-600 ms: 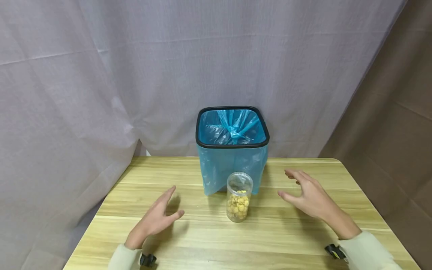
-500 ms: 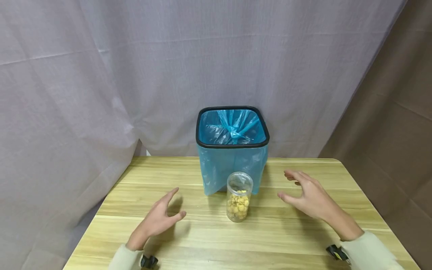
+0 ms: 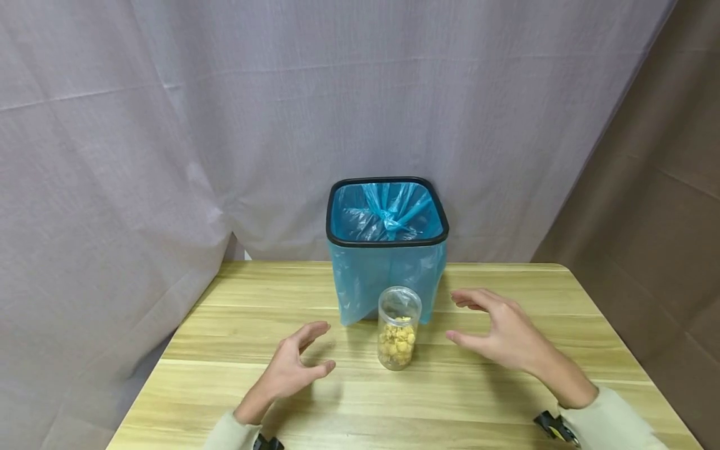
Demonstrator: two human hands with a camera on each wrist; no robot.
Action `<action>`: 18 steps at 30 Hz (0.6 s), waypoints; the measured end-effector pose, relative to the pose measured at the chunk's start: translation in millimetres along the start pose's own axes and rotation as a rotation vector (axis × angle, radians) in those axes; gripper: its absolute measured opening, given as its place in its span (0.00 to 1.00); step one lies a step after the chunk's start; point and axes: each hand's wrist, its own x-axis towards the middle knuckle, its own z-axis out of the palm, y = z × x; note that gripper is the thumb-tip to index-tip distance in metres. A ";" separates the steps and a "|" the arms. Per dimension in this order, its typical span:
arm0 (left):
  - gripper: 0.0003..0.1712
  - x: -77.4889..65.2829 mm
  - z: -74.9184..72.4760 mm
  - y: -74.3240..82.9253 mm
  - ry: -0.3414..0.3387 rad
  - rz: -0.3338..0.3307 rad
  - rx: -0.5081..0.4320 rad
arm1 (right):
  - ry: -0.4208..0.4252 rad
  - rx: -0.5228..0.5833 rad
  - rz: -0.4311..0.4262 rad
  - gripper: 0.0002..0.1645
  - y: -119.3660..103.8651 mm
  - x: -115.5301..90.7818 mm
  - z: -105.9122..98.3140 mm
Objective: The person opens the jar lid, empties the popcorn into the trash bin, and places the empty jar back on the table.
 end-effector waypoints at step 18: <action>0.48 23.8 54.3 10.2 -0.184 0.015 -0.135 | -0.049 0.095 -0.033 0.40 -29.1 19.1 19.2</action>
